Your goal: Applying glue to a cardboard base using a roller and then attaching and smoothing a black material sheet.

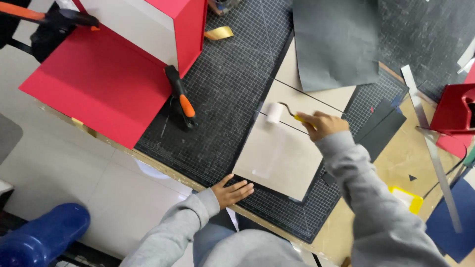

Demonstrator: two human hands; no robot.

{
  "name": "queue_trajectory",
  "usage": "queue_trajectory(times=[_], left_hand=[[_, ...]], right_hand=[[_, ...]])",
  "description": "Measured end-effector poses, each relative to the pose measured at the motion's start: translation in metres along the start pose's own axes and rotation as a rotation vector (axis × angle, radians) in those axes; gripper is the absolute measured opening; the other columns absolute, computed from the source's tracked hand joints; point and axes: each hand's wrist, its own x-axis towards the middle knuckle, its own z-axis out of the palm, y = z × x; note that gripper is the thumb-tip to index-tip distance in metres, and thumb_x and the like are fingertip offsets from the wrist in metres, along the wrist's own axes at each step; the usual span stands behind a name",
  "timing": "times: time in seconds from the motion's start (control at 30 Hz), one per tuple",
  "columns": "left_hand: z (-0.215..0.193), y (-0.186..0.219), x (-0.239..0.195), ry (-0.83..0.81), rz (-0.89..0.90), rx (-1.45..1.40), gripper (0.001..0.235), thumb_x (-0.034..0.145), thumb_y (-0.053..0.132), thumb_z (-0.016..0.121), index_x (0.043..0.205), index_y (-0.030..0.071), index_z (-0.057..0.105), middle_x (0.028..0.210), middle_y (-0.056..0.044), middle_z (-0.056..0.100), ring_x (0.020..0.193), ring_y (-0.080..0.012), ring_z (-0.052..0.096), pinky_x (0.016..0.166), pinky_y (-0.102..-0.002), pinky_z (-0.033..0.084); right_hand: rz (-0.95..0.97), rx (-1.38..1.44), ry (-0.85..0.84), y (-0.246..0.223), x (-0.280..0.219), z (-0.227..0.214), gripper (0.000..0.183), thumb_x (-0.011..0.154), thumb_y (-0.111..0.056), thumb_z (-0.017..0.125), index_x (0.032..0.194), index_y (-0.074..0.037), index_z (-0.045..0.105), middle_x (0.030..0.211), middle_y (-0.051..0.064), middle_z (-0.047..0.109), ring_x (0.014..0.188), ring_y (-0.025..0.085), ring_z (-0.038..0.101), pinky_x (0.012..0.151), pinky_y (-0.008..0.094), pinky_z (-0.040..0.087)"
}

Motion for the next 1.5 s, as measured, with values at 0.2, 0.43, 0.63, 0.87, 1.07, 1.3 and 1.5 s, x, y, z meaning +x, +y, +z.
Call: queue_trajectory(times=[0.2, 0.43, 0.63, 0.87, 1.07, 1.3, 1.5], left_hand=[[-0.009, -0.003, 0.004, -0.047, 0.024, -0.019, 0.048, 0.106, 0.021, 0.040, 0.154, 0.023, 0.038, 0.163, 0.003, 0.036, 0.146, -0.0163, 0.038, 0.121, -0.054, 0.031], [-0.011, -0.004, 0.005, -0.071, 0.040, -0.006, 0.050, 0.105, 0.020, 0.040, 0.155, 0.023, 0.038, 0.162, 0.003, 0.037, 0.147, -0.0165, 0.037, 0.122, -0.055, 0.029], [-0.019, -0.007, 0.006, -0.212, 0.098, 0.045, 0.081, 0.086, -0.009, 0.049, 0.160, 0.021, 0.032, 0.163, 0.005, 0.035, 0.145, -0.0135, 0.040, 0.116, -0.051, 0.037], [-0.012, -0.004, 0.007, -0.087, 0.067, 0.028, 0.053, 0.104, 0.020, 0.040, 0.157, 0.021, 0.035, 0.163, 0.002, 0.035, 0.148, -0.0168, 0.036, 0.123, -0.054, 0.028], [-0.011, -0.004, 0.005, -0.072, 0.051, 0.015, 0.053, 0.104, 0.020, 0.041, 0.157, 0.021, 0.035, 0.164, 0.002, 0.034, 0.148, -0.0170, 0.036, 0.122, -0.054, 0.029], [-0.012, -0.001, 0.004, -0.058, 0.020, 0.008, 0.049, 0.107, 0.021, 0.038, 0.155, 0.022, 0.036, 0.163, 0.003, 0.035, 0.147, -0.0158, 0.038, 0.122, -0.053, 0.028], [-0.006, -0.001, 0.000, -0.031, 0.002, -0.009, 0.046, 0.106, 0.022, 0.041, 0.152, 0.023, 0.042, 0.161, 0.005, 0.039, 0.145, -0.0146, 0.039, 0.122, -0.052, 0.031]], right_hand=[[-0.047, 0.062, 0.087, 0.011, -0.013, 0.021, 0.034, 0.097, -0.045, 0.059, 0.126, -0.062, 0.063, 0.085, -0.009, 0.069, 0.070, 0.026, 0.072, 0.068, 0.040, 0.061], [0.039, 0.021, 0.027, 0.132, -0.104, 0.050, 0.036, 0.100, -0.040, 0.060, 0.132, -0.057, 0.065, 0.078, -0.006, 0.068, 0.067, 0.025, 0.071, 0.068, 0.039, 0.060], [0.063, 0.058, -0.043, 0.108, -0.089, 0.043, 0.034, 0.100, -0.045, 0.059, 0.132, -0.047, 0.069, 0.075, -0.003, 0.055, 0.060, 0.029, 0.065, 0.051, 0.046, 0.046], [0.004, 0.069, 0.129, -0.020, -0.028, 0.004, 0.030, 0.096, -0.045, 0.060, 0.122, -0.057, 0.067, 0.083, -0.007, 0.069, 0.063, 0.027, 0.072, 0.062, 0.038, 0.059], [0.110, -0.025, 0.009, 0.040, -0.075, 0.015, 0.032, 0.099, -0.045, 0.059, 0.127, -0.060, 0.065, 0.087, -0.013, 0.071, 0.064, 0.021, 0.073, 0.065, 0.034, 0.060], [-0.002, 0.107, 0.105, -0.038, -0.014, 0.008, 0.028, 0.095, -0.046, 0.061, 0.121, -0.053, 0.069, 0.088, -0.005, 0.070, 0.067, 0.033, 0.072, 0.068, 0.045, 0.061], [0.056, 0.074, 0.010, 0.088, -0.092, 0.044, 0.036, 0.097, -0.036, 0.064, 0.130, -0.051, 0.069, 0.084, -0.002, 0.071, 0.069, 0.028, 0.072, 0.068, 0.042, 0.061]])
